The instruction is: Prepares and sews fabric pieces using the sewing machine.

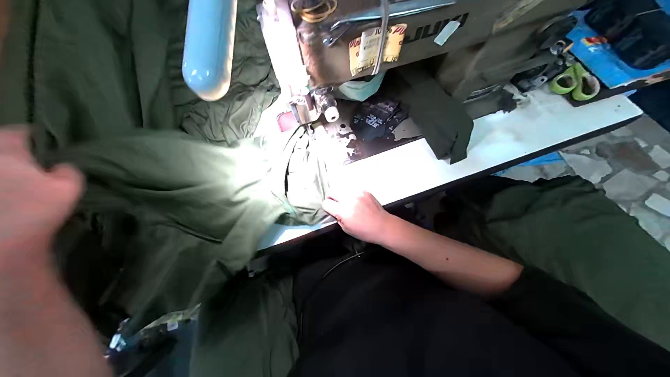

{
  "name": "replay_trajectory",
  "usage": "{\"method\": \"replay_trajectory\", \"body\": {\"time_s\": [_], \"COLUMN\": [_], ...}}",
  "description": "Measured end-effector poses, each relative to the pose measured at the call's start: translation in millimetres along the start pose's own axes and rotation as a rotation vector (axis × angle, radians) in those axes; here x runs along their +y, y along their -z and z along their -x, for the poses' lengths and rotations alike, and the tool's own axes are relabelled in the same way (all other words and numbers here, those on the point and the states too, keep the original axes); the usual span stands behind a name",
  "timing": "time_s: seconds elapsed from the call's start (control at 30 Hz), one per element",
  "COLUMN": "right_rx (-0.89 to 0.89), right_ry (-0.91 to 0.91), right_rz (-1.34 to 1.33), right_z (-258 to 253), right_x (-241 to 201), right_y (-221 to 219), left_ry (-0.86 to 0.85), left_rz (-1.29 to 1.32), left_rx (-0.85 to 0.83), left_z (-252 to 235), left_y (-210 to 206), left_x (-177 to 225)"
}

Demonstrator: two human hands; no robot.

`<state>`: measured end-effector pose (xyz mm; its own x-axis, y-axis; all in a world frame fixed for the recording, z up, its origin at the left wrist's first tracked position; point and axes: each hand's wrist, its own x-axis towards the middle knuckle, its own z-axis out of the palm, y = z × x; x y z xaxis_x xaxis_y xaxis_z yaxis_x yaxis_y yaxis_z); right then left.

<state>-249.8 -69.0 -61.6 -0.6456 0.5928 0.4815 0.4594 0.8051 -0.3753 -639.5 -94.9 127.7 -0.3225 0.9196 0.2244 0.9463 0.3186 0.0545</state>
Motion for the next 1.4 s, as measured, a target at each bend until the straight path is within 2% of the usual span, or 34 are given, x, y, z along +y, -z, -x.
{"method": "replay_trajectory", "body": {"time_s": [0.07, 0.1, 0.17, 0.23, 0.33, 0.43, 0.53, 0.63, 0.7, 0.8, 0.9, 0.97, 1.07, 1.13, 1.2, 1.3, 1.4], "right_rx": [-0.014, -0.019, -0.005, -0.005, -0.03, -0.115, -0.231, -0.285, -0.152, -0.078, -0.031, -0.028, 0.015, 0.15, 0.348, 0.659, 0.785], "right_ry": [-0.017, -0.014, 0.009, 0.021, -0.008, -0.097, -0.187, -0.182, -0.105, -0.056, -0.084, -0.157, -0.272, -0.335, -0.44, -0.69, -0.819], "right_rz": [0.007, 0.009, 0.012, 0.023, 0.051, 0.022, -0.095, -0.151, -0.172, -0.253, -0.32, -0.354, -0.383, -0.42, -0.467, -0.474, -0.451], "right_z": [1.9, 3.6, 6.1, 7.8, 5.4, -2.2, 1.7, 19.9, 41.6, 66.4, 89.0, 106.0, 134.6, 152.2, 161.5, 154.3, 130.2], "right_x": [1.3, 1.8, 3.3, 4.4, 5.7, 7.2, 4.6, 1.7, 1.5, 2.0, 8.5, 14.0, 22.2, 29.7, 38.8, 59.0, 90.4], "right_y": [0.7, 1.1, 0.5, 1.7, 3.6, 6.9, 22.8, 36.9, 33.8, 34.8, 43.0, 55.0, 73.0, 80.3, 89.4, 112.2, 136.3], "left_ry": [-0.345, -0.466, -0.721, -0.864, -0.781, -0.733, -0.755, -0.806, -0.909, -1.154, -1.441, -1.548, -1.577, -1.571, -1.506, -1.25, -0.972], "left_rz": [0.119, 0.214, 0.355, 0.36, 0.237, 0.173, 0.191, 0.243, 0.33, 0.471, 0.407, 0.292, 0.152, 0.201, 0.362, 0.673, 0.865], "left_rx": [0.024, -0.001, -0.06, -0.091, -0.113, -0.107, -0.073, -0.032, -0.006, 0.051, 0.131, 0.171, 0.199, 0.129, 0.048, -0.097, -0.242], "left_z": [13.5, 23.7, 33.8, 31.7, 28.2, 21.9, 19.3, 30.9, 40.9, 49.2, 52.8, 57.2, 59.9, 56.6, 51.8, 50.3, 51.6], "left_y": [-8.5, -21.1, -71.4, -131.4, -180.6, -190.0, -195.3, -182.1, -172.3, -168.0, -163.7, -162.9, -164.7, -162.3, -161.0, -151.1, -133.6], "left_x": [88.4, 129.9, 183.9, 203.9, 200.5, 194.4, 198.3, 212.2, 241.6, 302.9, 368.8, 406.1, 441.3, 451.1, 453.7, 457.0, 462.0]}}
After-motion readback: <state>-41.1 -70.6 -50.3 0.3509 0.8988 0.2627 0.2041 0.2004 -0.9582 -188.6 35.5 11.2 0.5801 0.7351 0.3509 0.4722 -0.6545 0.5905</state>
